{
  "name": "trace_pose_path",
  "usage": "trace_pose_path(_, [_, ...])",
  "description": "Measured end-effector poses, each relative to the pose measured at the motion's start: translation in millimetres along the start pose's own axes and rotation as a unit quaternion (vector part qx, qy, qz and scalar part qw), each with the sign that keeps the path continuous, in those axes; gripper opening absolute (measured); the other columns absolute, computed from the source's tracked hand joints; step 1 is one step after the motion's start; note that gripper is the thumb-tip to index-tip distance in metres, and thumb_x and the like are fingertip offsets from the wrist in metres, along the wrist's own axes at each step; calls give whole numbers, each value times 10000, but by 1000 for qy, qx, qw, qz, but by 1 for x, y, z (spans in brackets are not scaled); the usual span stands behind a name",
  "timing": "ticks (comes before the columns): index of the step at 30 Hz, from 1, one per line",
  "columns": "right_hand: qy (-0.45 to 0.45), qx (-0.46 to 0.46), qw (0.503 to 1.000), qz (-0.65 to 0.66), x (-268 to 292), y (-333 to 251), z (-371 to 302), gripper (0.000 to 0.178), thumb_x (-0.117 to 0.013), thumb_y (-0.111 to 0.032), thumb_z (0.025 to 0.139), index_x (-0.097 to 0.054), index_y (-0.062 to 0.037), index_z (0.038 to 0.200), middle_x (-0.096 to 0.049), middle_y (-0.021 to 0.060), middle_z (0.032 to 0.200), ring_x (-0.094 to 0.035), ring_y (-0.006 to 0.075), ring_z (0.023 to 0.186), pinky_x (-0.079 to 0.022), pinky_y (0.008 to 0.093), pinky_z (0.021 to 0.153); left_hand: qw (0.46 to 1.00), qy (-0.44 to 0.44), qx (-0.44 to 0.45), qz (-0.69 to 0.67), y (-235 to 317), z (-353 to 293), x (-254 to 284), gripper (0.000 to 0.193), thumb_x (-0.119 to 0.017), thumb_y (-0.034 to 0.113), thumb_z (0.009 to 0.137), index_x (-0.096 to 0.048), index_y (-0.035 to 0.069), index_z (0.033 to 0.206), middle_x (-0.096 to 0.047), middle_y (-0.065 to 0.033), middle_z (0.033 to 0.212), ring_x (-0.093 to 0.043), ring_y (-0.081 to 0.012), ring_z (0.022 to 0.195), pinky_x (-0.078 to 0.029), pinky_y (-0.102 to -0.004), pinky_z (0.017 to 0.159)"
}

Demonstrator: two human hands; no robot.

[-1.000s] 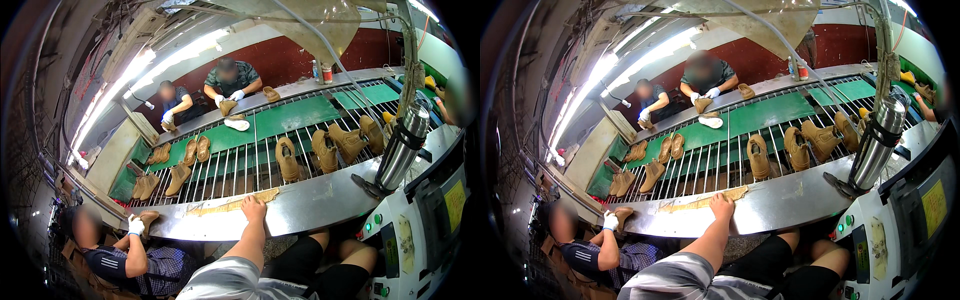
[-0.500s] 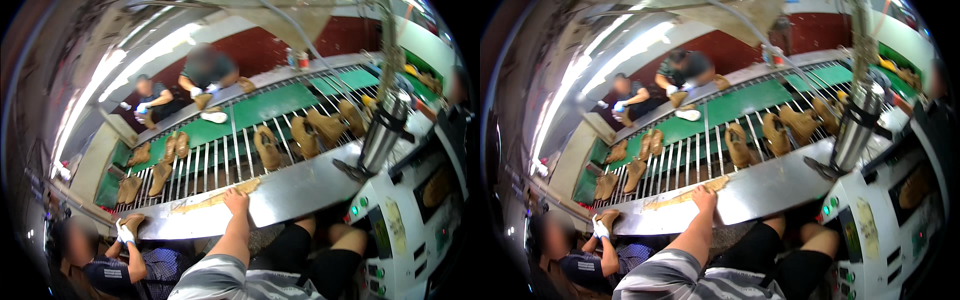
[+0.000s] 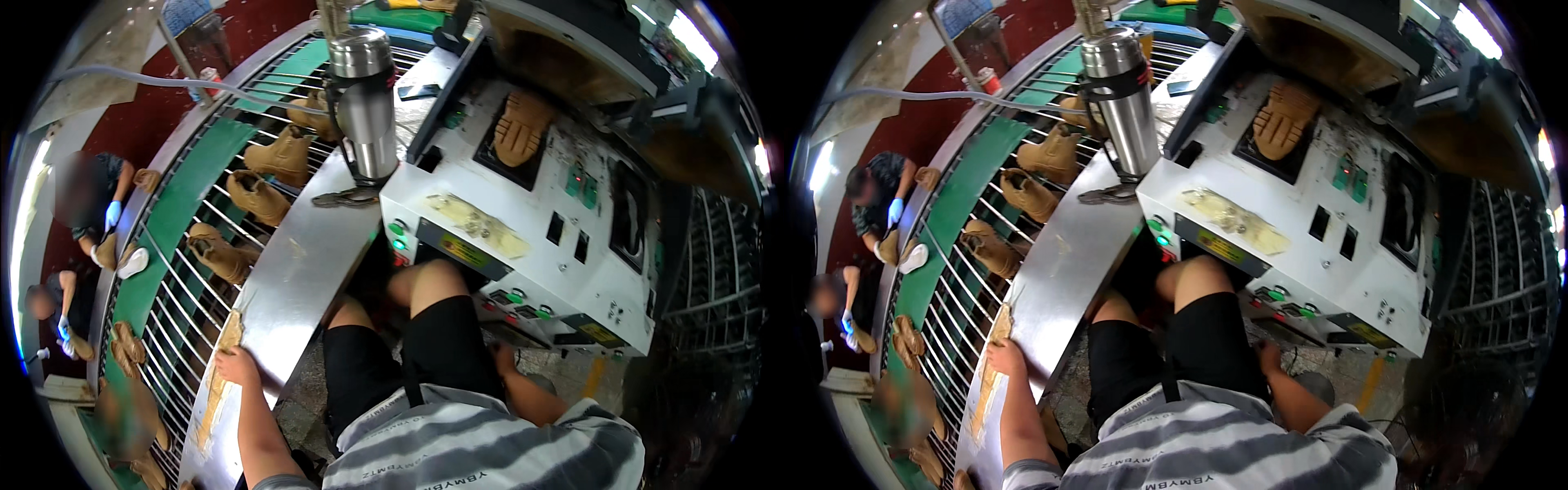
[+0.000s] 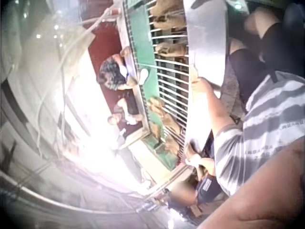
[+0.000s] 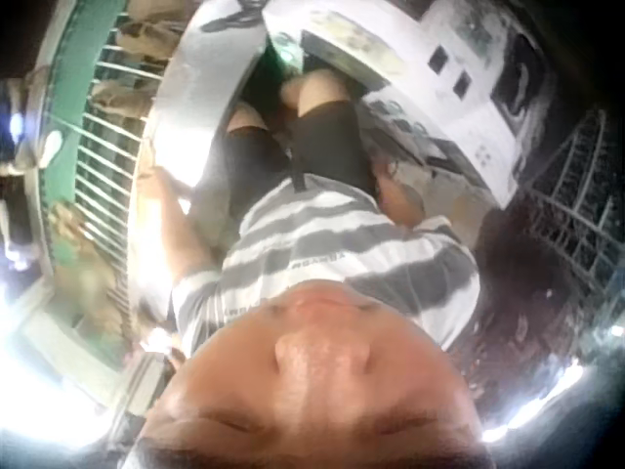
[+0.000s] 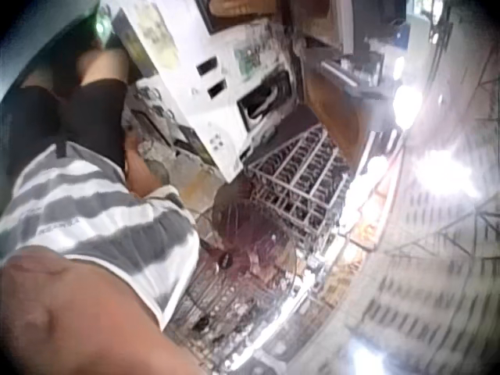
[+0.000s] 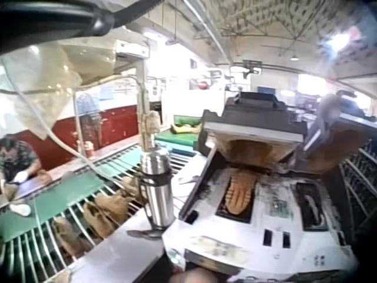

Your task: The person takes boots from a conveyor belt and places them into an industrial heat press or steaming machine to shape the soles, then returns them to the conveyor.

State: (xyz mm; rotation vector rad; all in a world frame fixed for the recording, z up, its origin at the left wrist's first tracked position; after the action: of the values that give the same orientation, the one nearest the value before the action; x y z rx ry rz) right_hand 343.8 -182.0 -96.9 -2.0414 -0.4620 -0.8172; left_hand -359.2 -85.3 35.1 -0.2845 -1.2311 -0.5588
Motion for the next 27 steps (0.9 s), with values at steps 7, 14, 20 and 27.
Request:
trace_pose_path(7, [176,491,851,59,131,-325,-9,175,-663,-21,744,-660,-31,919,-654,125,806,-646,294,765,-513,365,716,997,25,-7,-78,6,6,3,371,-569,256,852,-582,-13,1108,-602,-186,1138,-562,-369,1036,-424,-475,919])
trace_pose_path(14, [514,276,812,-14,256,-449,150,762,-756,-289,707,-424,-70,1357,-501,240,1261,-501,373,1157,-436,434,962,994,-24,11,-108,-5,1,10,362,-575,201,859,-583,-31,1136,-565,-208,1237,-501,-377,1172,-373,-469,1012])
trace_pose_path(20, [276,-15,941,-195,280,-475,247,1193,-800,-521,597,-169,-82,1510,-224,320,1502,-369,407,1343,-356,520,1075,989,-7,-13,-148,-1,-1,9,317,-585,188,862,-601,-5,1112,-531,-210,1307,-444,-370,1262,-330,-482,1061])
trace_pose_path(27, [344,-10,932,-117,320,-504,233,1172,-784,-341,550,-163,-25,1493,-345,317,1433,-444,400,1283,-445,447,1011,983,-23,-15,-179,2,2,13,292,-584,183,874,-608,-15,1088,-511,-210,1332,-422,-375,1278,-316,-498,1066])
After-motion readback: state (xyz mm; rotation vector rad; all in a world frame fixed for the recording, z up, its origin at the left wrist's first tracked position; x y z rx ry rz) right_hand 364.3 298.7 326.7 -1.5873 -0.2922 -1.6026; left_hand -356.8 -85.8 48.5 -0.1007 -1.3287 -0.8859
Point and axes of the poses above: each hand's wrist, its own z-axis towards the middle knuckle, its own x-axis out of the back of the hand, y = z × x, the point moved 3 cm from there along z, towards the middle knuckle
